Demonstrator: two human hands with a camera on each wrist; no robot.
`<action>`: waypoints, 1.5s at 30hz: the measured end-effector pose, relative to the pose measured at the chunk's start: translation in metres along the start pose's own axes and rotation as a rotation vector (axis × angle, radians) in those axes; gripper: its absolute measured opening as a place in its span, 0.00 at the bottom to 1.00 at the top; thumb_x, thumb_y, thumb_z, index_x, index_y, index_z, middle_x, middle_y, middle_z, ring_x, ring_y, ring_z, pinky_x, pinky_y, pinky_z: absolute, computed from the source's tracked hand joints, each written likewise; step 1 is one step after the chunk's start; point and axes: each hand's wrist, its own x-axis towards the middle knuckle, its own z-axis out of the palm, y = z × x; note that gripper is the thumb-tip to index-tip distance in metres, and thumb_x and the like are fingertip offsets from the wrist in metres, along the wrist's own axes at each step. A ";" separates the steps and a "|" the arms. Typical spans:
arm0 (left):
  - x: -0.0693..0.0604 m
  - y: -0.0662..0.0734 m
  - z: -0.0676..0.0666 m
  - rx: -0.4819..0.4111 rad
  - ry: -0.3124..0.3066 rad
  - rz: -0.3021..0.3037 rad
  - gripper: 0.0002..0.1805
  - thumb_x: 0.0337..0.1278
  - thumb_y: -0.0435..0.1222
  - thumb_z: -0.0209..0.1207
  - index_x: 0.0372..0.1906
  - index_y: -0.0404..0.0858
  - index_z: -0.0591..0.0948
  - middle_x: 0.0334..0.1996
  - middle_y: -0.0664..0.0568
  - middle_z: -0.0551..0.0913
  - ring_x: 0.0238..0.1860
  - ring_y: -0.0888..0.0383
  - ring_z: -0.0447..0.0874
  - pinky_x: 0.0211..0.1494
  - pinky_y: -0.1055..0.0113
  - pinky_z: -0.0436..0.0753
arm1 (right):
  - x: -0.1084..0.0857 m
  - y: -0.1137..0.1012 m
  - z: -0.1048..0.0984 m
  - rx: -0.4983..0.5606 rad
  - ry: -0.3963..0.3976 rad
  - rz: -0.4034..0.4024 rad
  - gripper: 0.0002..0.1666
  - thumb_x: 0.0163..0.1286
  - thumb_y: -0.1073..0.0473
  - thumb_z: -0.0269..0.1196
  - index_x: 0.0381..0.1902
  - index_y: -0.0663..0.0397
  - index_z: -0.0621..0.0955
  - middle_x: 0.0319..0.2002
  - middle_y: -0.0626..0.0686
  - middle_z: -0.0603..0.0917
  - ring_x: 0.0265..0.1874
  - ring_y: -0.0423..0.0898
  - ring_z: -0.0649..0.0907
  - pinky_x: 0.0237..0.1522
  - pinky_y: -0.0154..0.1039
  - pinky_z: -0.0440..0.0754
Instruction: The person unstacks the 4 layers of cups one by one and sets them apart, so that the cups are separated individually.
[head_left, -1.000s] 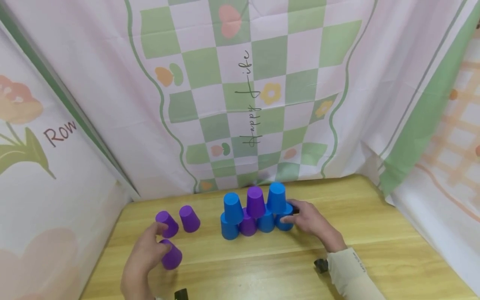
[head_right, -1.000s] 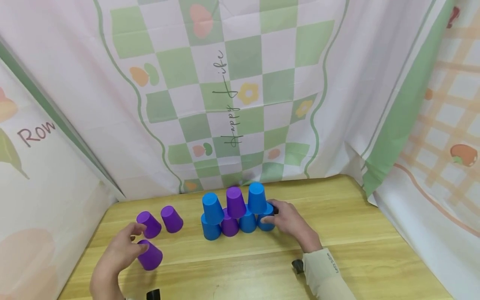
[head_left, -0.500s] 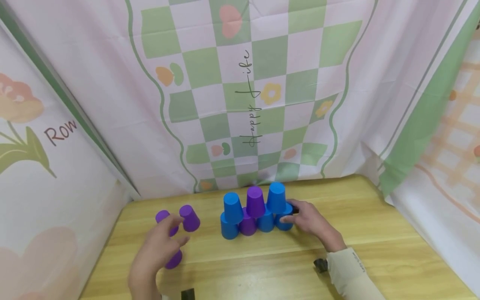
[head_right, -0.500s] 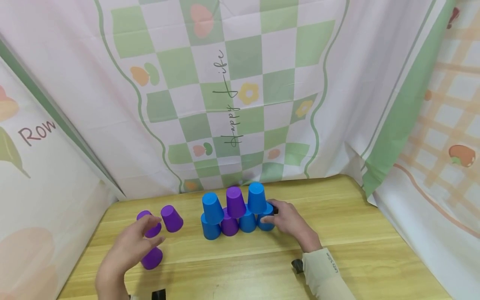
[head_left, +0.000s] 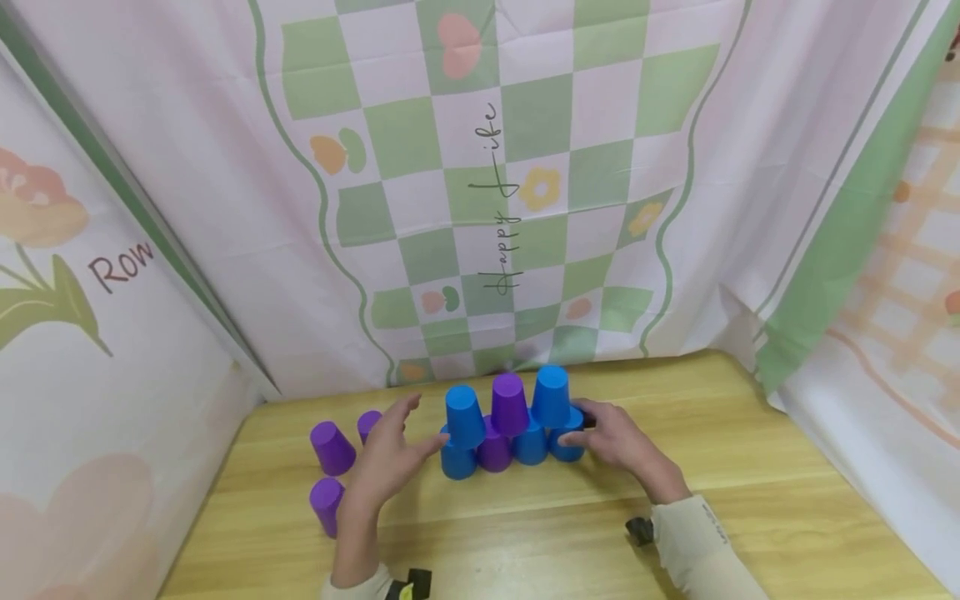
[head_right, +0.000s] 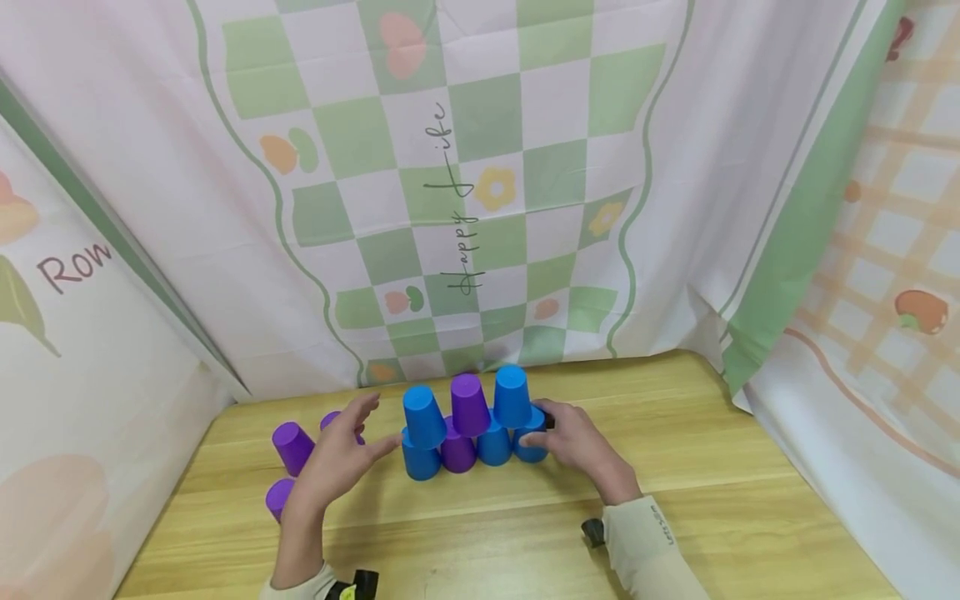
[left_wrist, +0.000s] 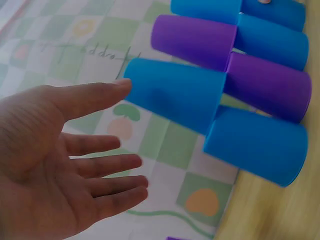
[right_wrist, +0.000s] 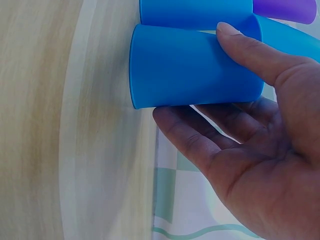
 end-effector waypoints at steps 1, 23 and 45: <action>0.002 0.000 0.003 -0.008 0.008 -0.007 0.45 0.63 0.46 0.72 0.79 0.36 0.66 0.76 0.39 0.71 0.76 0.34 0.67 0.74 0.34 0.72 | 0.000 0.000 0.000 0.001 0.000 0.004 0.34 0.70 0.50 0.73 0.69 0.58 0.79 0.60 0.61 0.86 0.58 0.59 0.85 0.60 0.62 0.85; 0.019 0.007 0.044 -0.166 0.020 0.025 0.45 0.61 0.45 0.75 0.78 0.39 0.67 0.76 0.38 0.71 0.76 0.36 0.68 0.75 0.39 0.74 | 0.000 0.001 0.000 0.003 0.004 0.015 0.33 0.71 0.51 0.72 0.69 0.57 0.79 0.61 0.61 0.85 0.58 0.58 0.84 0.60 0.62 0.85; 0.022 0.011 0.053 -0.198 0.062 -0.013 0.30 0.68 0.38 0.69 0.71 0.40 0.73 0.69 0.38 0.79 0.71 0.35 0.76 0.71 0.37 0.77 | -0.001 0.001 0.000 0.007 0.008 0.018 0.34 0.70 0.50 0.73 0.69 0.57 0.78 0.61 0.61 0.85 0.58 0.59 0.84 0.60 0.62 0.85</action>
